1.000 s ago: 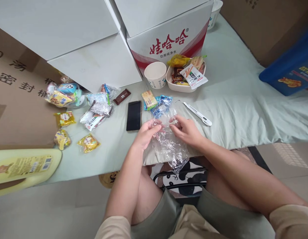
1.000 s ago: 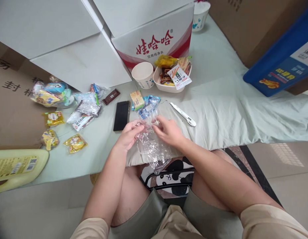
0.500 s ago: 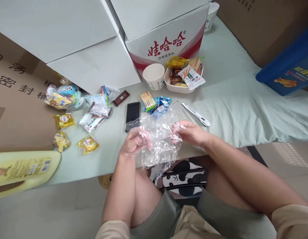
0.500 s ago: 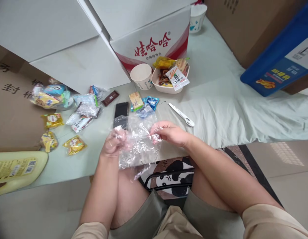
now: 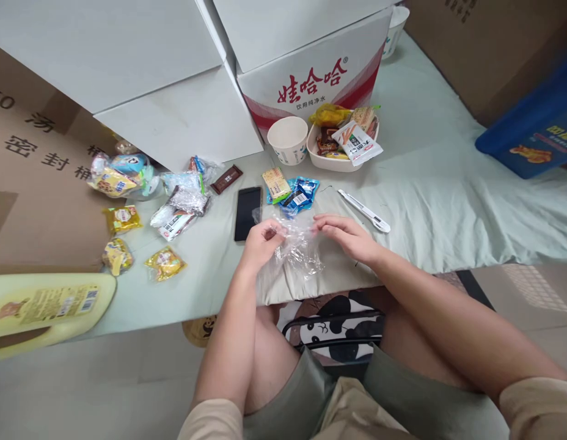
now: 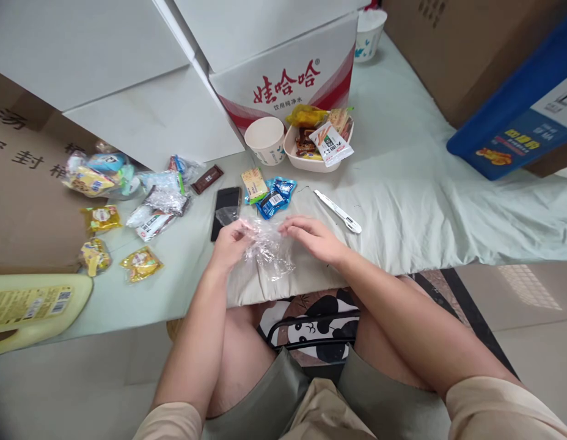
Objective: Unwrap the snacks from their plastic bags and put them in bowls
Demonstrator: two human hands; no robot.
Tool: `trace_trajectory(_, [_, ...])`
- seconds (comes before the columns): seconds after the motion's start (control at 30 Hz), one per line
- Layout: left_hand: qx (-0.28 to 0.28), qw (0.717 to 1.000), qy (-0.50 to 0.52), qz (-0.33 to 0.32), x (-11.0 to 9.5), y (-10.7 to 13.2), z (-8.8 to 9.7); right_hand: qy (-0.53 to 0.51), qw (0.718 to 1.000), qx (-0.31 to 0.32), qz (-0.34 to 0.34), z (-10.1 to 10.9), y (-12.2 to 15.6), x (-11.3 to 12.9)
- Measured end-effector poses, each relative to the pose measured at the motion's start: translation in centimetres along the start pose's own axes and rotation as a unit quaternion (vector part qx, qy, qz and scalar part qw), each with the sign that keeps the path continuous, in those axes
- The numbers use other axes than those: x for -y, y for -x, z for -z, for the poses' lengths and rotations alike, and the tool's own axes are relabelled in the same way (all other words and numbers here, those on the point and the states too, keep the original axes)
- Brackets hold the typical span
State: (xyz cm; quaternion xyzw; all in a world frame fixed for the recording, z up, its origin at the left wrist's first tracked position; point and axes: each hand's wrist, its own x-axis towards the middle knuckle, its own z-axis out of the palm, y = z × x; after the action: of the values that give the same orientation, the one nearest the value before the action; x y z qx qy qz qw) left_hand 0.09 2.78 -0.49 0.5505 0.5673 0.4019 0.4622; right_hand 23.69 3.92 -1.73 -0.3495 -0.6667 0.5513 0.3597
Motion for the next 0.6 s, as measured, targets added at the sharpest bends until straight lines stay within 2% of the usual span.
trace_trajectory(0.1, [-0.02,0.999,-0.032,-0.004,0.3,0.1,0.1,0.113,0.992,-0.06,-0.002,0.1,-0.2,-0.1])
trace_trajectory(0.2, [0.0,0.995,-0.1,-0.013,0.5,0.3,0.0,0.118,0.987,-0.105,0.034,0.3,0.0,0.3])
trace_trajectory(0.23, [0.009,0.994,-0.113,-0.014,0.4,0.4,-0.1,0.098,0.989,-0.103,0.045,0.3,0.1,0.5])
trace_trajectory(0.3, [0.015,0.994,-0.109,-0.012,0.2,0.4,-0.3,0.057,0.996,-0.058,0.037,0.2,0.3,0.8])
trace_trajectory(0.4, [-0.003,0.997,-0.077,-0.009,-0.3,0.4,-0.6,0.047,0.998,0.009,-0.031,-0.2,0.4,1.1])
trace_trajectory(0.47, [-0.006,0.999,-0.054,-0.005,-0.7,0.4,-0.7,0.082,0.995,0.0,-0.052,-0.4,0.3,1.0])
trace_trajectory(0.6, [-0.002,1.0,-0.01,0.004,-0.9,0.6,-0.7,0.137,0.989,-0.061,-0.009,-0.3,0.1,0.1])
